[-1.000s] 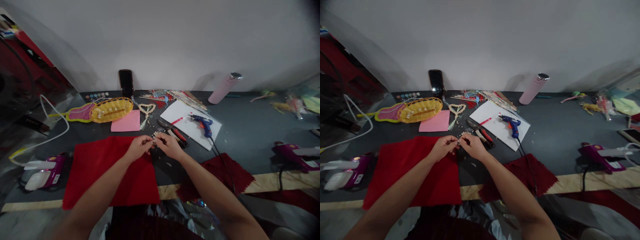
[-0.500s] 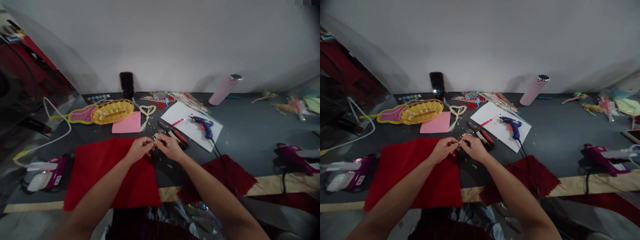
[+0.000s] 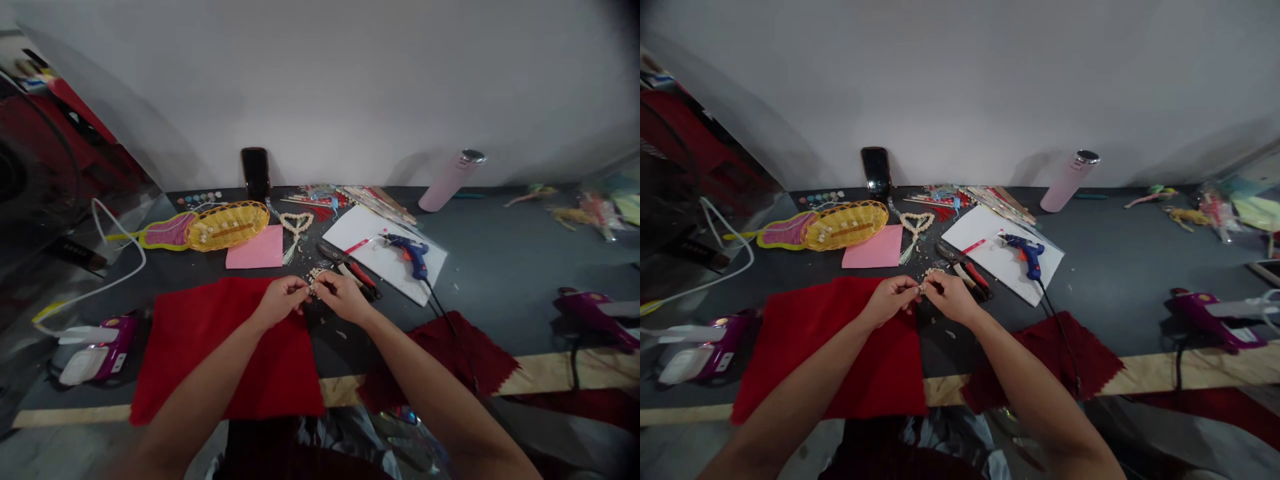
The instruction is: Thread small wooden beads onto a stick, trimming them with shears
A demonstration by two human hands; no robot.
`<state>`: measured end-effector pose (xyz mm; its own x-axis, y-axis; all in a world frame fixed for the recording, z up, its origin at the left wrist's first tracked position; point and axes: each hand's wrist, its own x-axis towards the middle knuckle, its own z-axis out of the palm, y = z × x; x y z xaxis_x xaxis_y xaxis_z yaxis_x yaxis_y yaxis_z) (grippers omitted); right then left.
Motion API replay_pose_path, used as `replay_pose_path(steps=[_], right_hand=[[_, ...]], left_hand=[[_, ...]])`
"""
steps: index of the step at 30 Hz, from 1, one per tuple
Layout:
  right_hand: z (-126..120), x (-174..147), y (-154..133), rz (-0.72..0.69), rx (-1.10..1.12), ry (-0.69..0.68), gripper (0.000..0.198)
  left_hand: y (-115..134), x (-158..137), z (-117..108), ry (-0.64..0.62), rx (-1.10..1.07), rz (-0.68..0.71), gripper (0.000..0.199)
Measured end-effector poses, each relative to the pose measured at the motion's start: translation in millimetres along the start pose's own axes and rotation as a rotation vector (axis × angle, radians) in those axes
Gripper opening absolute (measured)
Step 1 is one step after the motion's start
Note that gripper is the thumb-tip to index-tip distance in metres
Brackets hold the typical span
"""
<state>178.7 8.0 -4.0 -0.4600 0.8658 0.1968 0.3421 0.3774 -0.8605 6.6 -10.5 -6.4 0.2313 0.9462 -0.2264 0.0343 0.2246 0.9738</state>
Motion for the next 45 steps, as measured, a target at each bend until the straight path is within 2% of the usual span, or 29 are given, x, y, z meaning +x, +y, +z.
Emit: replay_pose_path(steps=[5,9,12,16,20,24,28,33,36,39,42,45], right_hand=[[-3,1,4,-0.042,-0.088,0.002,0.018],[-12,2,8,-0.083,-0.325,0.055,0.017],[-15,3,9,-0.089,-0.506,0.046,0.020],[-13,4,13,-0.100,-0.591,0.016,0.022],[-22,2,24,-0.104,-0.585,0.094,0.023],[-43,-1,31,-0.031,-0.722,0.183,0.021],[-56,-3,29,0.017,-0.840,0.117,0.018],[-52,-2,26,0.026,-0.929,0.059,0.016],[-48,-2,29,0.044,-0.913,0.093,0.011],[-50,-2,29,0.072,-0.832,0.230,0.009],[-54,-1,21,0.059,-0.629,0.369,0.012],[-56,0,8,0.086,-0.364,0.385,0.018]], left_hand=[[1,-1,0,0.016,0.012,-0.001,0.022],[-1,0,-2,0.051,-0.048,0.041,0.020],[-2,1,-3,0.060,-0.096,0.064,0.019],[-1,1,-4,0.070,-0.151,0.069,0.020],[2,2,-5,0.087,-0.230,0.050,0.021],[4,3,-6,0.085,-0.286,0.039,0.021],[5,2,-7,0.086,-0.308,0.027,0.022],[7,3,-5,0.101,-0.318,0.020,0.026],[6,3,-5,0.102,-0.335,0.021,0.026],[5,3,-6,0.109,-0.363,0.031,0.027],[5,4,-6,0.112,-0.394,0.031,0.029],[7,4,-6,0.116,-0.432,0.028,0.028]])
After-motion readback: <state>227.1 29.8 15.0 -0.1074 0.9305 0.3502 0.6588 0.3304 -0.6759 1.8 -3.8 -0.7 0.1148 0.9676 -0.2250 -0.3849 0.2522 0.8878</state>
